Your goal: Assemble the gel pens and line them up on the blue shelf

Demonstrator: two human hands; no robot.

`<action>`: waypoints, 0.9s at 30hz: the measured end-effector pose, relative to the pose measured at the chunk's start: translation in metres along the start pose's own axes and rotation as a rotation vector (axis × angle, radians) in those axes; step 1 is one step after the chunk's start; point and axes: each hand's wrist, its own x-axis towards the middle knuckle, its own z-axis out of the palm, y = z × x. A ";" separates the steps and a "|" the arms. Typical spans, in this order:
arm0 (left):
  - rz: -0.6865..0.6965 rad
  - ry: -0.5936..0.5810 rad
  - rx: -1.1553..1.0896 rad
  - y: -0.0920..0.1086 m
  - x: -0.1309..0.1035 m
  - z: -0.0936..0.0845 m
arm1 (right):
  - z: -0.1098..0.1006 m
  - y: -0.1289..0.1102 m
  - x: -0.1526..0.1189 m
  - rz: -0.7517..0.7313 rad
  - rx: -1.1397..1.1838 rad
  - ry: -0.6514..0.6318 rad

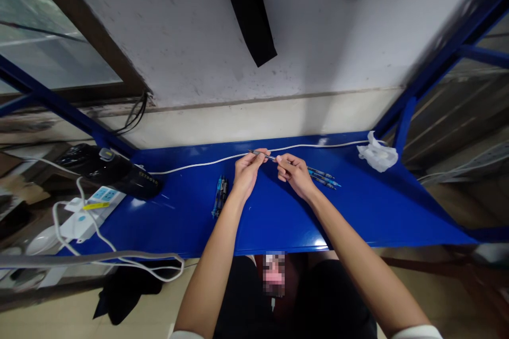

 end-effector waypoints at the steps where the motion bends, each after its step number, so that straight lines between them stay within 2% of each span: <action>1: -0.002 -0.004 0.001 0.000 -0.001 0.001 | 0.000 0.000 0.001 0.008 0.028 0.009; 6: -0.024 -0.068 -0.033 0.007 -0.003 0.003 | -0.010 -0.004 0.008 -0.004 0.268 0.161; 9: -0.051 -0.026 -0.139 0.013 -0.001 -0.001 | -0.018 -0.006 0.013 0.005 0.403 0.242; 14: -0.093 0.119 -0.351 0.019 0.003 -0.014 | -0.026 -0.009 0.015 0.010 0.588 0.144; 19: -0.096 0.171 -0.474 0.022 0.002 -0.017 | -0.034 -0.013 0.010 0.026 0.796 0.089; 27: -0.085 0.204 -0.564 0.025 0.001 -0.016 | -0.049 -0.012 0.005 -0.028 0.909 0.197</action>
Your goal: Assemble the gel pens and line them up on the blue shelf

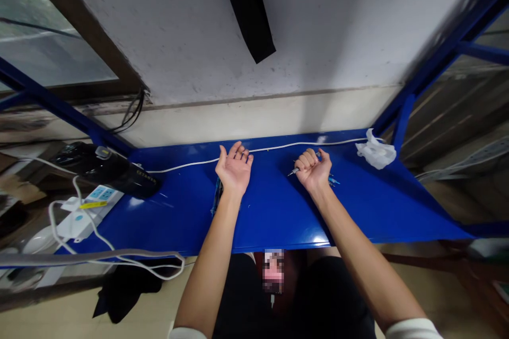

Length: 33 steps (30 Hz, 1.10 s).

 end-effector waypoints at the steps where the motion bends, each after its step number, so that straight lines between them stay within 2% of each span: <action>1: 0.000 0.007 -0.007 0.000 0.000 0.000 | -0.001 -0.001 0.000 -0.006 0.000 0.007; 18: 0.040 -0.016 0.131 -0.001 0.002 -0.003 | 0.002 -0.002 0.000 -0.039 -0.211 0.032; 25: 0.032 -0.007 0.128 -0.002 0.002 -0.004 | 0.000 -0.002 0.001 -0.034 -0.176 0.001; 30: 0.038 -0.053 0.154 -0.003 0.003 -0.003 | 0.000 -0.002 0.001 -0.014 -0.159 0.026; 33: 0.050 -0.095 0.278 -0.009 0.001 0.000 | 0.002 -0.002 0.001 -0.024 -0.199 0.025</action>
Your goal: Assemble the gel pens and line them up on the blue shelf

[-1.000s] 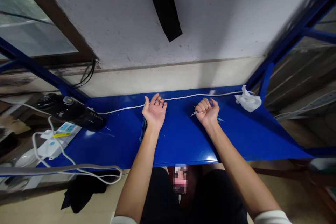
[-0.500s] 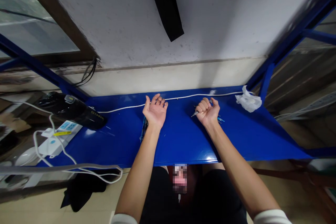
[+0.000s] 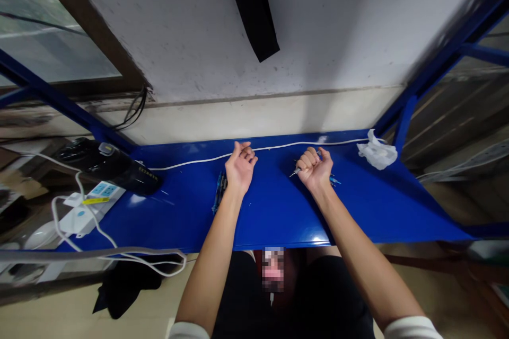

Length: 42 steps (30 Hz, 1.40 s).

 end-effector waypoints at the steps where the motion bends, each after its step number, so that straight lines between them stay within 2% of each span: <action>1: 0.011 -0.040 0.082 -0.003 -0.002 0.003 | 0.001 0.000 0.000 -0.003 -0.015 -0.001; 5: -0.011 -0.272 0.428 -0.016 -0.011 0.013 | 0.003 0.001 -0.002 -0.026 -0.027 -0.025; 7: -0.058 -0.337 0.517 -0.023 -0.015 0.017 | 0.005 0.002 -0.003 -0.039 -0.020 -0.038; 11: -0.066 -0.385 0.565 -0.033 -0.018 0.019 | 0.012 0.006 -0.005 -0.053 -0.032 -0.056; 15: -0.035 -0.370 0.593 -0.032 -0.018 0.017 | 0.019 0.012 -0.008 -0.059 -0.063 -0.077; 19: -0.155 -0.430 0.601 -0.028 -0.018 0.014 | 0.022 0.013 -0.011 -0.058 -0.103 -0.063; 22: -0.109 -0.358 0.556 -0.025 -0.016 0.013 | 0.024 0.014 -0.012 -0.045 -0.154 -0.075; 28: 0.157 -0.059 0.427 -0.008 0.000 0.006 | 0.031 0.027 -0.012 0.113 -0.435 -0.203; 33: 0.192 -0.004 0.463 0.009 0.001 0.000 | 0.026 0.040 -0.019 0.027 -0.769 -0.368; 37: 0.276 0.005 0.758 0.036 -0.028 -0.016 | 0.021 0.047 -0.026 -0.198 -1.146 -0.470; 40: 0.294 -0.079 1.027 0.057 -0.062 -0.038 | 0.017 0.053 -0.031 -0.305 -1.343 -0.588; 42: 0.285 -0.129 1.185 0.064 -0.080 -0.054 | 0.014 0.057 -0.033 -0.343 -1.457 -0.632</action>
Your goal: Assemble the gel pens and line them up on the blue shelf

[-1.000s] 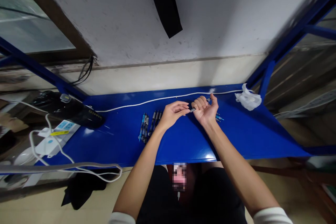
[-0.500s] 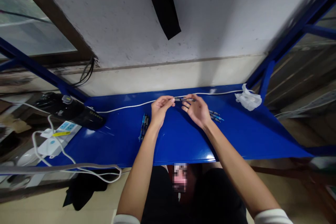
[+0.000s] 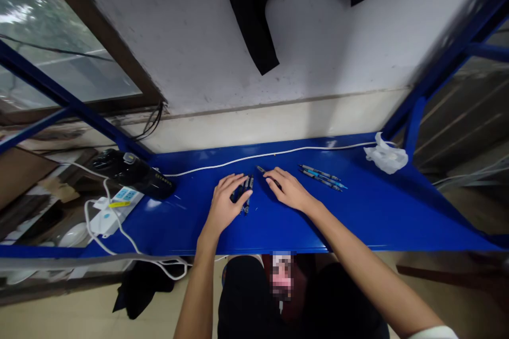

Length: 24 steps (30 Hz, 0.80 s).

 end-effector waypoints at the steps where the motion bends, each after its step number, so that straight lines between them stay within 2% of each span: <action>1: 0.000 -0.027 0.041 -0.004 -0.008 -0.004 | 0.002 0.001 -0.001 -0.009 -0.059 -0.016; 5: 0.060 -0.093 0.147 -0.018 -0.025 -0.006 | 0.011 -0.001 -0.005 -0.065 -0.290 -0.146; 10: 0.092 -0.167 0.493 -0.024 -0.025 -0.001 | 0.027 -0.020 -0.003 -0.080 -0.560 -0.326; 13: 0.088 -0.171 0.563 -0.028 -0.023 -0.001 | 0.040 -0.032 0.001 -0.061 -0.640 -0.351; 20: 0.133 -0.162 0.519 -0.031 -0.024 -0.005 | 0.068 -0.045 0.005 -0.096 -0.723 -0.353; 24: 0.144 -0.192 0.525 -0.031 -0.025 -0.006 | 0.069 -0.048 0.004 -0.091 -0.661 -0.380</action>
